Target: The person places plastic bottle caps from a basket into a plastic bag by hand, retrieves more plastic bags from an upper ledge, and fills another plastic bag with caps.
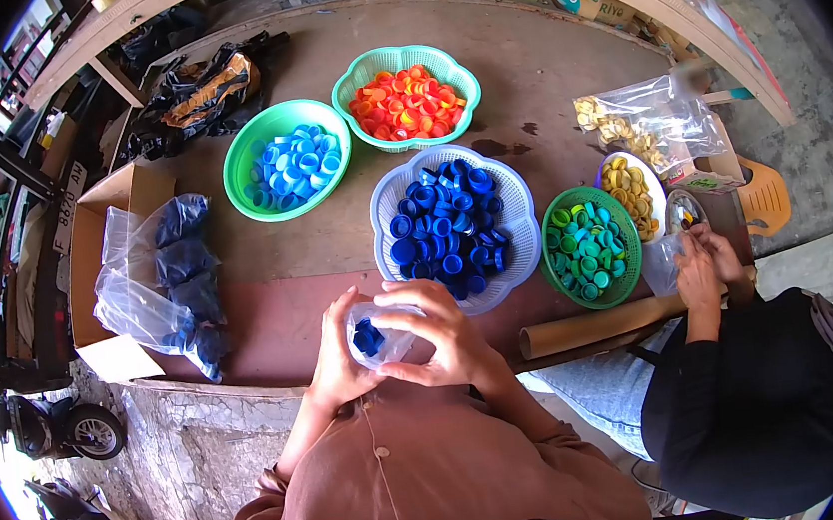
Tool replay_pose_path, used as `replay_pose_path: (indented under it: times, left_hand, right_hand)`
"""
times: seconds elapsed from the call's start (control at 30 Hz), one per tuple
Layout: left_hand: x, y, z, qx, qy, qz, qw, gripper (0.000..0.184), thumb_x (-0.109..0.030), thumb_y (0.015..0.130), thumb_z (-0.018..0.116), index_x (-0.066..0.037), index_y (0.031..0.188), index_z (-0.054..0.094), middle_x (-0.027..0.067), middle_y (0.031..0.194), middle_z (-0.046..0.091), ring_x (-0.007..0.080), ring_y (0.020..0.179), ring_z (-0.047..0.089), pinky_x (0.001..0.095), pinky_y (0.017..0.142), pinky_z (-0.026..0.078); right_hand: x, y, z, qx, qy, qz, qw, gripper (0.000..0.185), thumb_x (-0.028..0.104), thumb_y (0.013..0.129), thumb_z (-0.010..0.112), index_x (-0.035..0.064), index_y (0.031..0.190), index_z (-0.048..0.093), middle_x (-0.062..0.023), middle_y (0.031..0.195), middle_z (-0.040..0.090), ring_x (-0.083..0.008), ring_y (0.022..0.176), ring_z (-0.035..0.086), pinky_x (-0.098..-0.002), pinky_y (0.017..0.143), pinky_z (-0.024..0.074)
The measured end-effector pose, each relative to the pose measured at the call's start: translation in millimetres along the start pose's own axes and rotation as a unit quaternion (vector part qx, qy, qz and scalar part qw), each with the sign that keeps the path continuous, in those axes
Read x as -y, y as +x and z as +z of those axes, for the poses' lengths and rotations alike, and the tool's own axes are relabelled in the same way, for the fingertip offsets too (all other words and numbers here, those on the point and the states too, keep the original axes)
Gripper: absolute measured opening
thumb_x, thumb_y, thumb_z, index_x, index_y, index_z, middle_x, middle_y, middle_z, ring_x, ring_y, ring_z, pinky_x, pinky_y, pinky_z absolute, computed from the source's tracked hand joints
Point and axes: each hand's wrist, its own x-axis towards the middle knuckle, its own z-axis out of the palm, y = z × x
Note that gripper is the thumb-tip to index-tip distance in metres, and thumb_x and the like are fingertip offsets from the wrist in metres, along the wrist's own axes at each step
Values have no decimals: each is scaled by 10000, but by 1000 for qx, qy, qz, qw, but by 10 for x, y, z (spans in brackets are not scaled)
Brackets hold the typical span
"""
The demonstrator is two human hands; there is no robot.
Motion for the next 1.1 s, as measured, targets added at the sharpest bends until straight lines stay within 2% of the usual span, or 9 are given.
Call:
replay_pose_path:
  times: [0.1,0.23,0.33,0.4,0.57,0.63,0.9,1.0,1.1]
  left_hand:
    - [-69,35,-40,32,69,1,997,984,-79,595,783,-20,1336,139,168,1138,433,262,1002,520,372,851,437]
    - [-54,44,-44,33,66,7,997,976,-54,584,770,-21,1333,144,165,1132,434,259,987,525,368,833,444]
    - [-45,49,-43,39,70,7,997,974,-48,581,766,-27,1334,148,166,1133,433,258,987,524,369,829,444]
    - [-45,57,-39,40,67,10,997,977,-45,579,766,-30,1335,148,165,1132,433,258,988,524,369,829,445]
    - [-11,19,-25,35,60,-1,998,986,-36,572,766,-36,1338,146,160,1130,434,256,990,523,366,829,447]
    - [32,-17,1,-11,4,-30,999,966,-149,526,775,-13,1316,237,175,1122,479,328,1026,459,419,917,345]
    - [7,-25,-8,-13,11,-36,999,969,-149,529,773,-13,1319,229,177,1118,479,331,1023,460,424,916,342]
    - [5,-9,7,-8,13,-32,999,968,-144,528,772,-12,1318,229,177,1117,479,332,1022,461,424,915,343]
    - [-7,3,20,-5,19,-25,999,966,-139,527,771,-15,1318,230,175,1117,480,333,1021,462,423,914,345]
  right_hand:
    - [-200,-67,-126,-80,76,66,992,278,187,710,705,63,941,614,-109,934,601,-245,930,581,-339,784,453]
    - [-1076,-393,-277,-278,42,295,913,219,-10,712,639,8,927,601,-108,829,627,-217,750,622,-317,690,492]
    - [-1663,-591,-487,-263,-78,302,913,233,-63,688,604,-6,914,601,-130,824,628,-238,699,623,-333,670,501]
    - [-1839,-614,-535,-153,-201,277,927,248,-69,666,589,-9,906,601,-159,833,623,-274,720,619,-344,682,499]
    - [-2064,-551,-425,-39,-215,333,917,307,37,619,658,-17,915,600,-192,925,601,-352,903,564,-416,798,455]
    - [-2075,-503,-396,4,-294,341,893,332,18,597,686,-28,915,605,-193,913,613,-333,851,593,-380,780,473]
    - [-1820,-530,-435,-90,-202,285,933,350,-7,615,687,-2,943,567,-169,904,610,-340,872,579,-393,782,465]
    - [-1564,-485,-448,-186,-101,262,941,368,43,633,732,7,958,564,-143,875,628,-260,814,622,-332,753,480]
    - [-1326,-433,-453,-215,-98,237,942,363,63,653,734,11,971,569,-140,875,633,-250,812,625,-328,750,484]
